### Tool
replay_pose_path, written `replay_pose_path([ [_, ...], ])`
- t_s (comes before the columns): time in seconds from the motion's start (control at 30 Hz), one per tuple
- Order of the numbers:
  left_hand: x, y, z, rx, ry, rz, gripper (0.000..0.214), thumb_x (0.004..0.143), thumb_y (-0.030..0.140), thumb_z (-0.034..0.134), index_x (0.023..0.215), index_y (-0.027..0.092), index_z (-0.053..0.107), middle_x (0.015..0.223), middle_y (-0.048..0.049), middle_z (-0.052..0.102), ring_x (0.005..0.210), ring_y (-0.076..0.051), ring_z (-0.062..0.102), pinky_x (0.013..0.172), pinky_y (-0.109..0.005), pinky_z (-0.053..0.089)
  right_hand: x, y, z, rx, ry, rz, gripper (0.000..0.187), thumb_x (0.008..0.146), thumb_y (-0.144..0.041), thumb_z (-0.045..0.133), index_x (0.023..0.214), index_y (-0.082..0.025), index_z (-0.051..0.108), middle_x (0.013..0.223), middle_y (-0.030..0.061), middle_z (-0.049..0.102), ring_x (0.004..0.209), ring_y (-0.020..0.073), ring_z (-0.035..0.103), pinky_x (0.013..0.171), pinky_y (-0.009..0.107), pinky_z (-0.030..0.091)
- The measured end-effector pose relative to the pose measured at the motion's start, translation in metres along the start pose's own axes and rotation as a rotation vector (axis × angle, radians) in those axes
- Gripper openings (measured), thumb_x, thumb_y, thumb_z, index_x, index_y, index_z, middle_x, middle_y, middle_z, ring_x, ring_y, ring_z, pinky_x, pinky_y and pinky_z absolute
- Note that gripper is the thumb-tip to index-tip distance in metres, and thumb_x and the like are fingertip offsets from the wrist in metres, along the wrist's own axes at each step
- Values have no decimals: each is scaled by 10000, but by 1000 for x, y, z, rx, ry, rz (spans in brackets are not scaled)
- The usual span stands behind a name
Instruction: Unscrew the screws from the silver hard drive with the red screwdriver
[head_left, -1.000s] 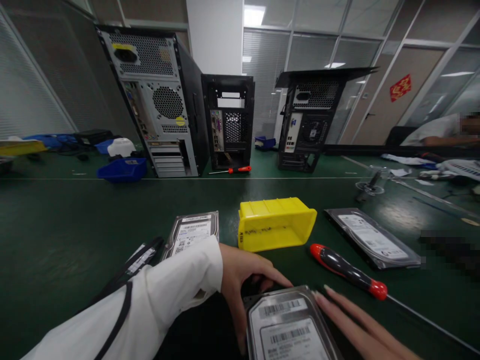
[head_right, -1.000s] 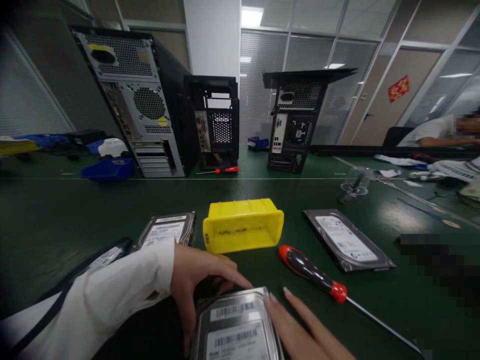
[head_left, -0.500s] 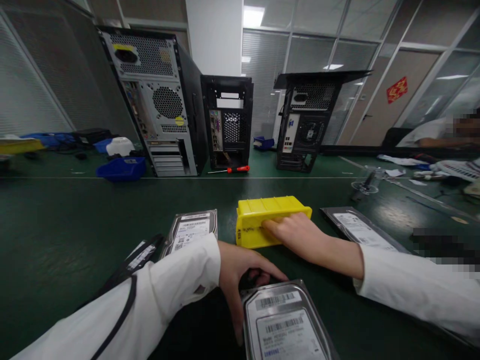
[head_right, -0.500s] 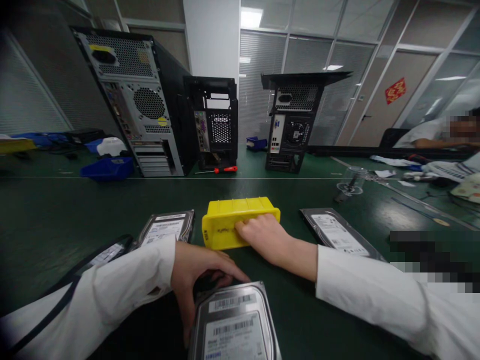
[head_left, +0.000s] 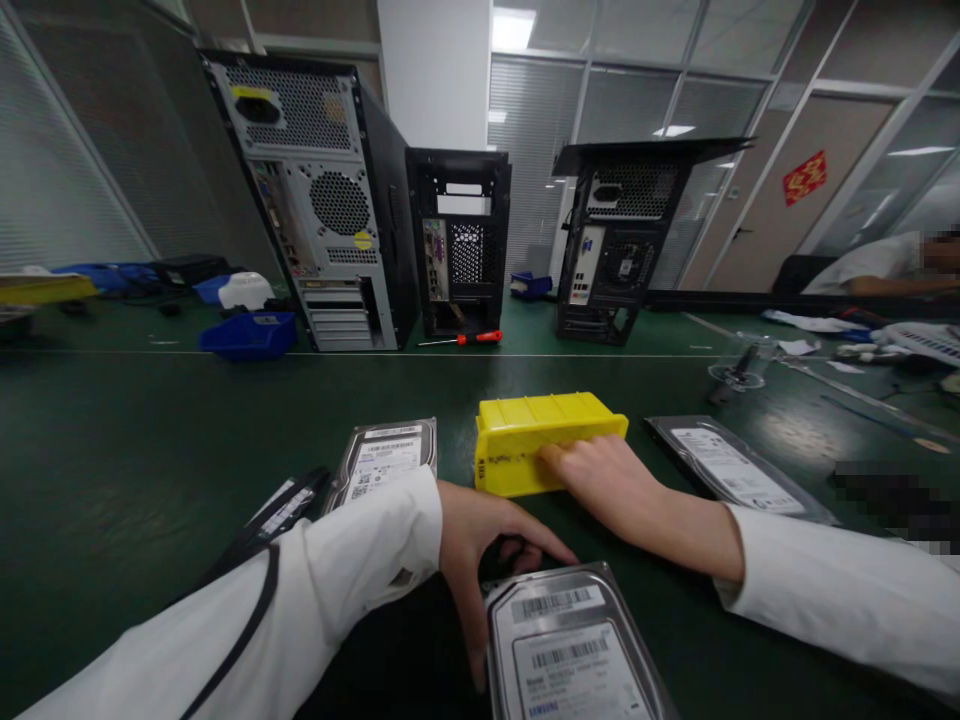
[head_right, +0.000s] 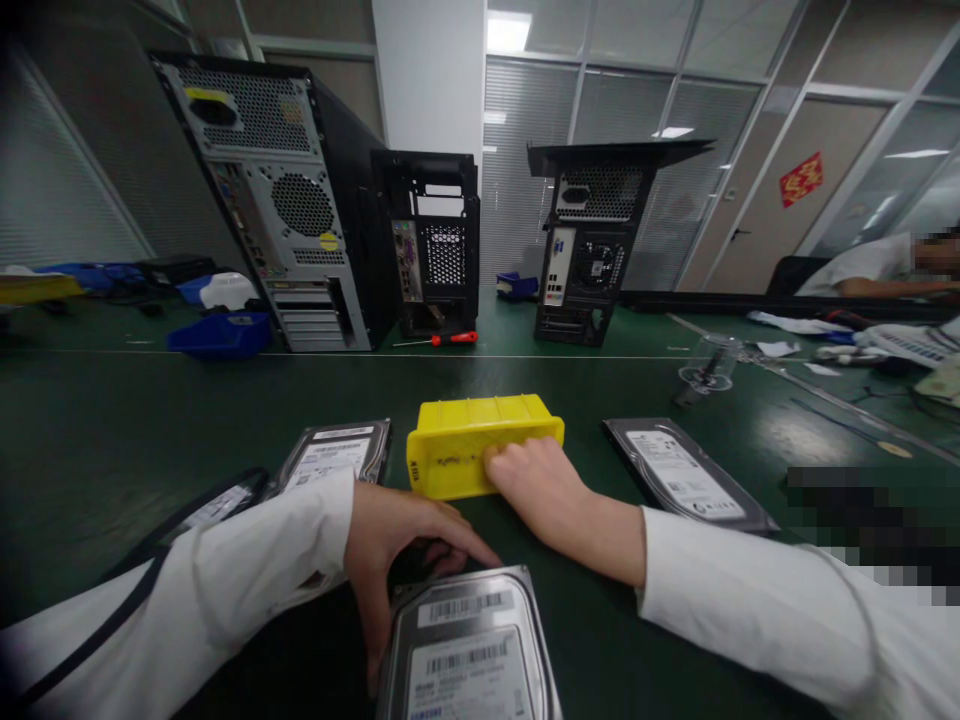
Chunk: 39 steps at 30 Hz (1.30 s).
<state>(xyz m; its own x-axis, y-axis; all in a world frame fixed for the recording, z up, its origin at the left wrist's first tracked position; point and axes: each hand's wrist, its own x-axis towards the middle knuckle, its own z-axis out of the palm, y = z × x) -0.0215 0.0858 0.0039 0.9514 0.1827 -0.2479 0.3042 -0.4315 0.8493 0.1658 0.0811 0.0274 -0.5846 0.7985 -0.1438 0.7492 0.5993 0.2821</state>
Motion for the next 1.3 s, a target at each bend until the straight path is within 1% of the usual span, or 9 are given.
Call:
replay_pose_path([
  [0.27, 0, -1, 2, -32, 13, 39, 1015, 425, 463, 820, 1324, 179, 446, 845, 4, 476, 760, -174, 452, 658, -283, 384, 1, 1, 3, 12, -19, 5, 293, 885, -305, 501, 1109, -120, 537, 1050, 74, 584, 905, 156, 592, 778, 351, 514],
  [0.6, -2, 6, -1, 0, -20, -8, 1001, 464, 449, 805, 1345, 180, 410, 895, -11, 482, 823, -202, 468, 710, -314, 404, 1, 4, 6, -12, -39, 35, 289, 884, -306, 503, 1096, -114, 541, 1034, 74, 588, 891, 152, 594, 770, 344, 515],
  [0.83, -3, 8, -1, 8, -10, -12, 983, 462, 432, 811, 1333, 186, 426, 887, -3, 469, 830, -199, 468, 730, -310, 402, 1, 7, 8, 87, -6, 26, 264, 882, -300, 508, 1056, -107, 558, 992, 64, 599, 860, 141, 600, 752, 330, 520],
  [0.97, -2, 5, -1, 24, 6, -3, 989, 436, 457, 819, 1320, 221, 443, 860, 13, 467, 794, -180, 463, 692, -287, 388, -7, 11, 2, 256, 81, 38, 219, 897, -251, 480, 1023, -113, 594, 973, 71, 630, 894, 160, 616, 807, 370, 506],
  [1.03, -1, 3, 0, 27, 5, 11, 998, 436, 454, 821, 1325, 218, 435, 855, 14, 465, 782, -175, 460, 680, -283, 390, -18, 14, -2, 397, 107, 37, 233, 913, -251, 443, 1017, -151, 625, 906, 58, 666, 836, 144, 643, 792, 327, 514],
  [1.1, 0, 1, 1, 13, 6, 23, 1011, 431, 444, 825, 1329, 194, 432, 856, 11, 465, 774, -172, 460, 676, -285, 395, -32, 17, -4, 562, 65, 15, 283, 916, -341, 422, 995, -192, 648, 695, 5, 671, 604, 82, 636, 622, 198, 524],
  [1.17, 1, 0, 2, -11, 15, 35, 1021, 419, 434, 829, 1325, 173, 439, 839, 13, 463, 758, -165, 459, 662, -279, 393, -51, 19, -2, 701, -24, -7, 367, 896, -455, 407, 968, -198, 658, 504, -37, 607, 390, 49, 546, 404, 122, 441],
  [1.23, 1, -1, 3, -24, 23, 33, 1016, 420, 427, 828, 1326, 183, 440, 827, 18, 460, 754, -160, 459, 649, -268, 385, -72, 20, 3, 828, -115, -16, 410, 869, -506, 420, 945, -187, 666, 465, -34, 593, 332, 52, 515, 312, 111, 374],
  [1.3, 0, -1, 4, -20, 32, 27, 1006, 416, 434, 828, 1321, 213, 448, 824, 21, 459, 750, -159, 458, 638, -262, 377, -93, 19, 8, 1006, -158, -45, 386, 863, -482, 449, 905, -175, 679, 534, 2, 634, 368, 65, 549, 316, 117, 371],
])
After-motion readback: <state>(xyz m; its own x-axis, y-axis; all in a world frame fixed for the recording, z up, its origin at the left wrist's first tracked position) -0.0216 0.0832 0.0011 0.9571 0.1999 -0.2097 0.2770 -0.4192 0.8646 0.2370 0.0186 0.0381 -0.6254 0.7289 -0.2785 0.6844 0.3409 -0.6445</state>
